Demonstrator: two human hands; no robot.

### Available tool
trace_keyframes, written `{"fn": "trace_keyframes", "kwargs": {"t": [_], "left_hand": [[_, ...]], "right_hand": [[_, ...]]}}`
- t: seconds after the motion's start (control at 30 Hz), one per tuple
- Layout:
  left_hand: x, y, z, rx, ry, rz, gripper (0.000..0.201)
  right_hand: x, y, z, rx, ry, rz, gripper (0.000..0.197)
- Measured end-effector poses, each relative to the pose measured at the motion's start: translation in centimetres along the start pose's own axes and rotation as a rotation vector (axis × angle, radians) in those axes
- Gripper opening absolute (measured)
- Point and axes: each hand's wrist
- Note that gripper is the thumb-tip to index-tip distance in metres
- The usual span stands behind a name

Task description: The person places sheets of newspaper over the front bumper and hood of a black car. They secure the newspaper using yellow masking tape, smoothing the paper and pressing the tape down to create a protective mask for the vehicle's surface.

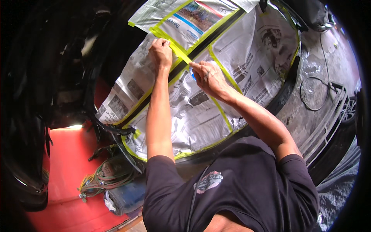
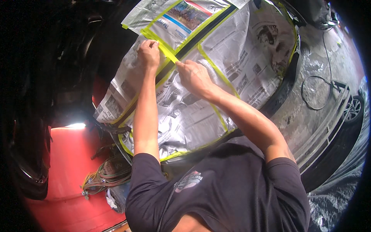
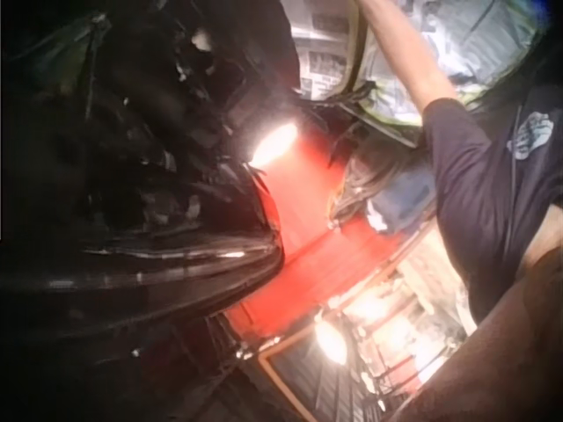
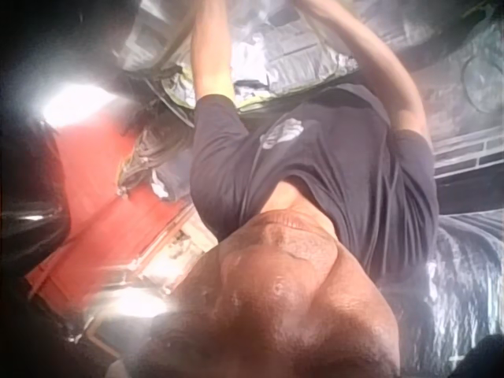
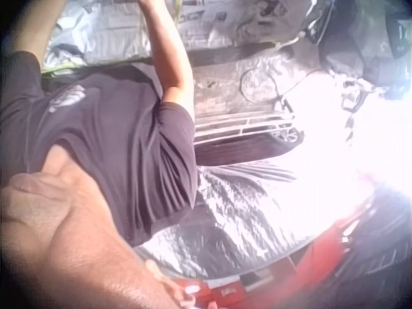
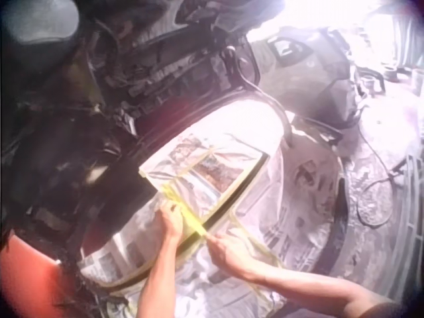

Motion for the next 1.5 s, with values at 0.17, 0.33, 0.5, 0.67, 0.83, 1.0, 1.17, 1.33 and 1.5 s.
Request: {"fn": "trace_keyframes", "kwargs": {"t": [0.17, 0.33, 0.5, 0.67, 0.83, 1.0, 1.17, 1.33, 1.5], "left_hand": [[-0.8, -0.3, 0.2, 0.05, 0.096, -0.049, 0.015], [0.2, 0.9, -0.7, 0.091, 0.139, -0.068, 0.057], [-1.6, -0.9, -1.7, 0.274, 0.124, 0.043, 0.084], [-2.6, -1.5, -2.4, 0.291, 0.178, 0.091, 0.094], [-2.9, -2.5, -2.6, 0.228, 0.192, 0.103, 0.089], [-1.1, -7.9, -2.8, 0.418, 0.317, 0.404, 0.056], [0.0, -3.7, -1.5, 0.422, 0.3, 0.364, 0.064], [2.6, -0.2, -1.7, 0.217, 0.53, 0.259, 0.06], [-5.4, -7.8, -5.3, -0.162, -0.21, -0.303, 0.041]], "right_hand": [[-1.0, -0.5, 1.0, 0.033, -0.019, 0.038, 0.021], [-0.9, -0.6, 1.3, 0.023, -0.012, 0.053, 0.023], [-1.5, -0.5, 1.4, 0.045, -0.024, 0.059, 0.024], [-2.0, 0.4, 0.7, 0.284, 0.319, 0.229, 0.028], [2.5, -4.9, 1.5, 0.934, 0.967, 0.336, 0.038], [-2.1, -7.5, -1.8, 0.796, 0.831, 0.578, 0.043], [-3.9, -7.9, -3.0, 0.691, 0.811, 0.613, 0.044], [-2.7, -6.1, -4.0, 0.373, 1.075, 0.61, 0.04], [-3.4, -3.9, -7.0, 0.189, 1.292, 0.694, 0.045]]}}
Point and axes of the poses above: each hand's wrist, its own y-axis towards the middle knuckle, its own z-axis out of the palm, x = y × z, and after that the axes turned 6 degrees about -x, right-handed
